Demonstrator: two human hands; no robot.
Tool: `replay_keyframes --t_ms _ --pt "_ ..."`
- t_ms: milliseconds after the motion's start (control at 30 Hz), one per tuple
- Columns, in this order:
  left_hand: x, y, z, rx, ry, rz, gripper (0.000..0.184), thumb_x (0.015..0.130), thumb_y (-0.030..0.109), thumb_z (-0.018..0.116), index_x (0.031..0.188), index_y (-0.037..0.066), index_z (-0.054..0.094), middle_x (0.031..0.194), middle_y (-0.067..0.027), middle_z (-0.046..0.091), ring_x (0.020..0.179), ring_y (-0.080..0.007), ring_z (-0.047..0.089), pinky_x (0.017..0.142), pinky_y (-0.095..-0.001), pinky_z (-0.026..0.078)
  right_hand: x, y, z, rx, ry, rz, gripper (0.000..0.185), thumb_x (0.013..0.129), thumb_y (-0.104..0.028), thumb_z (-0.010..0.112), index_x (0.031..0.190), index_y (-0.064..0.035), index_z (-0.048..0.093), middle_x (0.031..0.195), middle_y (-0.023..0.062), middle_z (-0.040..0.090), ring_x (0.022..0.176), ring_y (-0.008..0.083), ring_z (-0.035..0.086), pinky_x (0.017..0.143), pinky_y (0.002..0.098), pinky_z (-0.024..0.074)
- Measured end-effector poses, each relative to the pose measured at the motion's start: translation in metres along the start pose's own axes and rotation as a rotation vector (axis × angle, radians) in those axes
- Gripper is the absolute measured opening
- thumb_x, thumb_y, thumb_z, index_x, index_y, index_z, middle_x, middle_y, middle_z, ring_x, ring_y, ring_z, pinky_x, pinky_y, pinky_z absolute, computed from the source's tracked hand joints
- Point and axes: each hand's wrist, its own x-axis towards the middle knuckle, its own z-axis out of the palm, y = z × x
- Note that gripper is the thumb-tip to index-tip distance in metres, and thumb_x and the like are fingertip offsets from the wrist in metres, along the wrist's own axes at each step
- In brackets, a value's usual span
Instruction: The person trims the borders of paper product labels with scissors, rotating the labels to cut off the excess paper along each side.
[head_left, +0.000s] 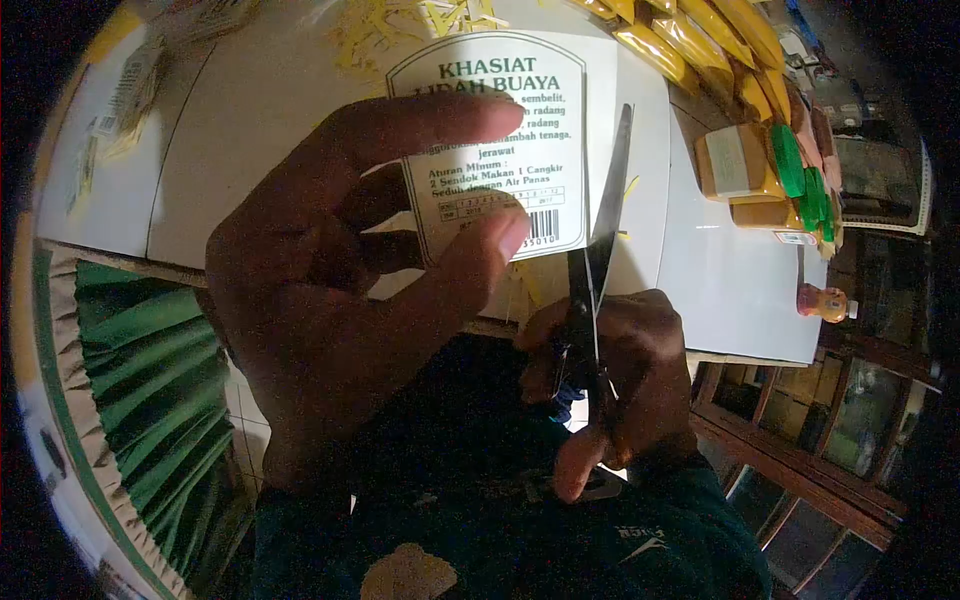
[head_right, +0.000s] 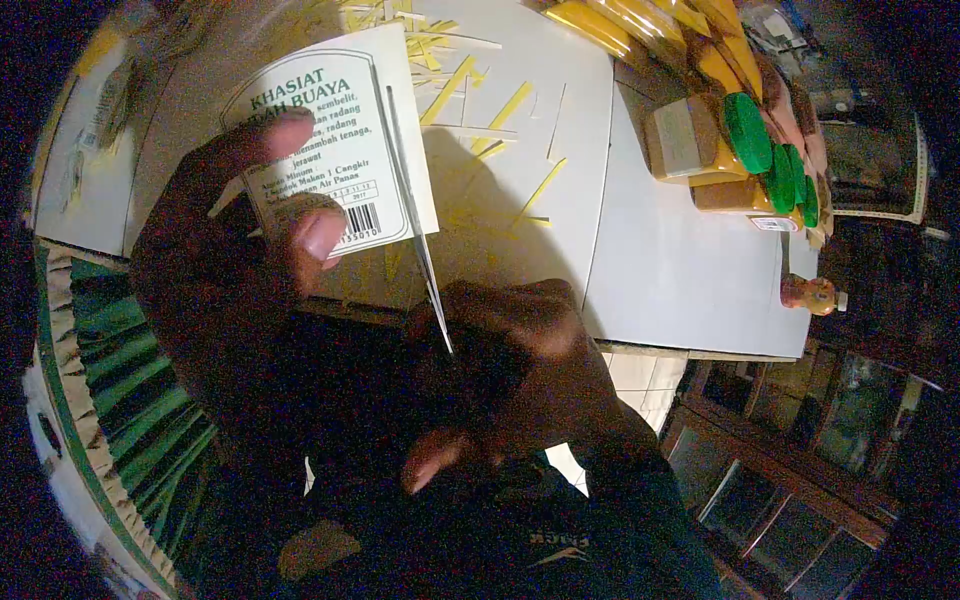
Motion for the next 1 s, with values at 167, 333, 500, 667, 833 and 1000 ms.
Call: replay_keyframes --t_ms 167,333,500,667,833,1000 --pt "0.000 -0.002 0.003 -0.022 0.015 0.014 0.041 0.068 0.003 0.070 0.108 0.001 0.061 0.099 -0.0118 0.064 0.093 -0.0221 0.062 0.083 -0.0330 0.050 0.002 -0.005 0.005 -0.105 -0.005 -0.070 0.091 0.026 -0.050 0.089 0.092 0.0072 0.063 0.068 0.0110 0.065 0.061 0.0176 0.066 0.057 0.0266 0.0543" --pt "0.002 -0.007 0.001 0.093 0.001 0.138 0.040 0.068 0.002 0.070 0.107 0.003 0.062 0.100 -0.0110 0.065 0.092 -0.0225 0.062 0.080 -0.0322 0.051 0.003 0.001 0.001 -0.102 -0.030 -0.130 0.092 0.025 -0.050 0.089 0.092 0.0067 0.063 0.068 0.0099 0.066 0.061 0.0168 0.066 0.057 0.0259 0.0539" --pt "0.000 -0.001 0.000 0.026 0.008 0.023 0.041 0.068 0.001 0.070 0.108 0.003 0.061 0.101 -0.0115 0.064 0.093 -0.0226 0.062 0.077 -0.0308 0.052 0.004 -0.006 0.003 -0.165 -0.041 -0.132 0.092 0.025 -0.053 0.087 0.092 0.0063 0.063 0.068 0.0094 0.066 0.061 0.0160 0.066 0.056 0.0251 0.0534" --pt "0.000 -0.004 0.001 0.011 0.006 0.040 0.041 0.068 0.002 0.071 0.108 0.003 0.061 0.101 -0.0119 0.064 0.093 -0.0233 0.062 0.076 -0.0304 0.053 0.003 -0.010 0.006 -0.197 0.017 -0.102 0.091 0.024 -0.054 0.086 0.089 0.0052 0.063 0.068 0.0092 0.066 0.061 0.0166 0.066 0.056 0.0249 0.0535" --pt "-0.001 0.000 0.001 -0.096 -0.001 -0.068 0.041 0.068 0.002 0.071 0.108 0.003 0.061 0.102 -0.0134 0.064 0.093 -0.0237 0.062 0.077 -0.0308 0.053 0.005 -0.017 0.014 -0.156 0.079 -0.045 0.090 0.024 -0.056 0.085 0.088 0.0048 0.064 0.067 0.0097 0.066 0.061 0.0173 0.066 0.056 0.0250 0.0537" --pt "0.001 -0.004 0.002 0.011 0.021 0.014 0.042 0.068 0.006 0.072 0.108 0.003 0.061 0.101 -0.0133 0.064 0.092 -0.0230 0.063 0.077 -0.0313 0.052 0.002 -0.006 0.004 -0.088 0.091 0.025 0.090 0.025 -0.055 0.086 0.088 0.0057 0.064 0.067 0.0107 0.065 0.060 0.0177 0.066 0.055 0.0251 0.0537"
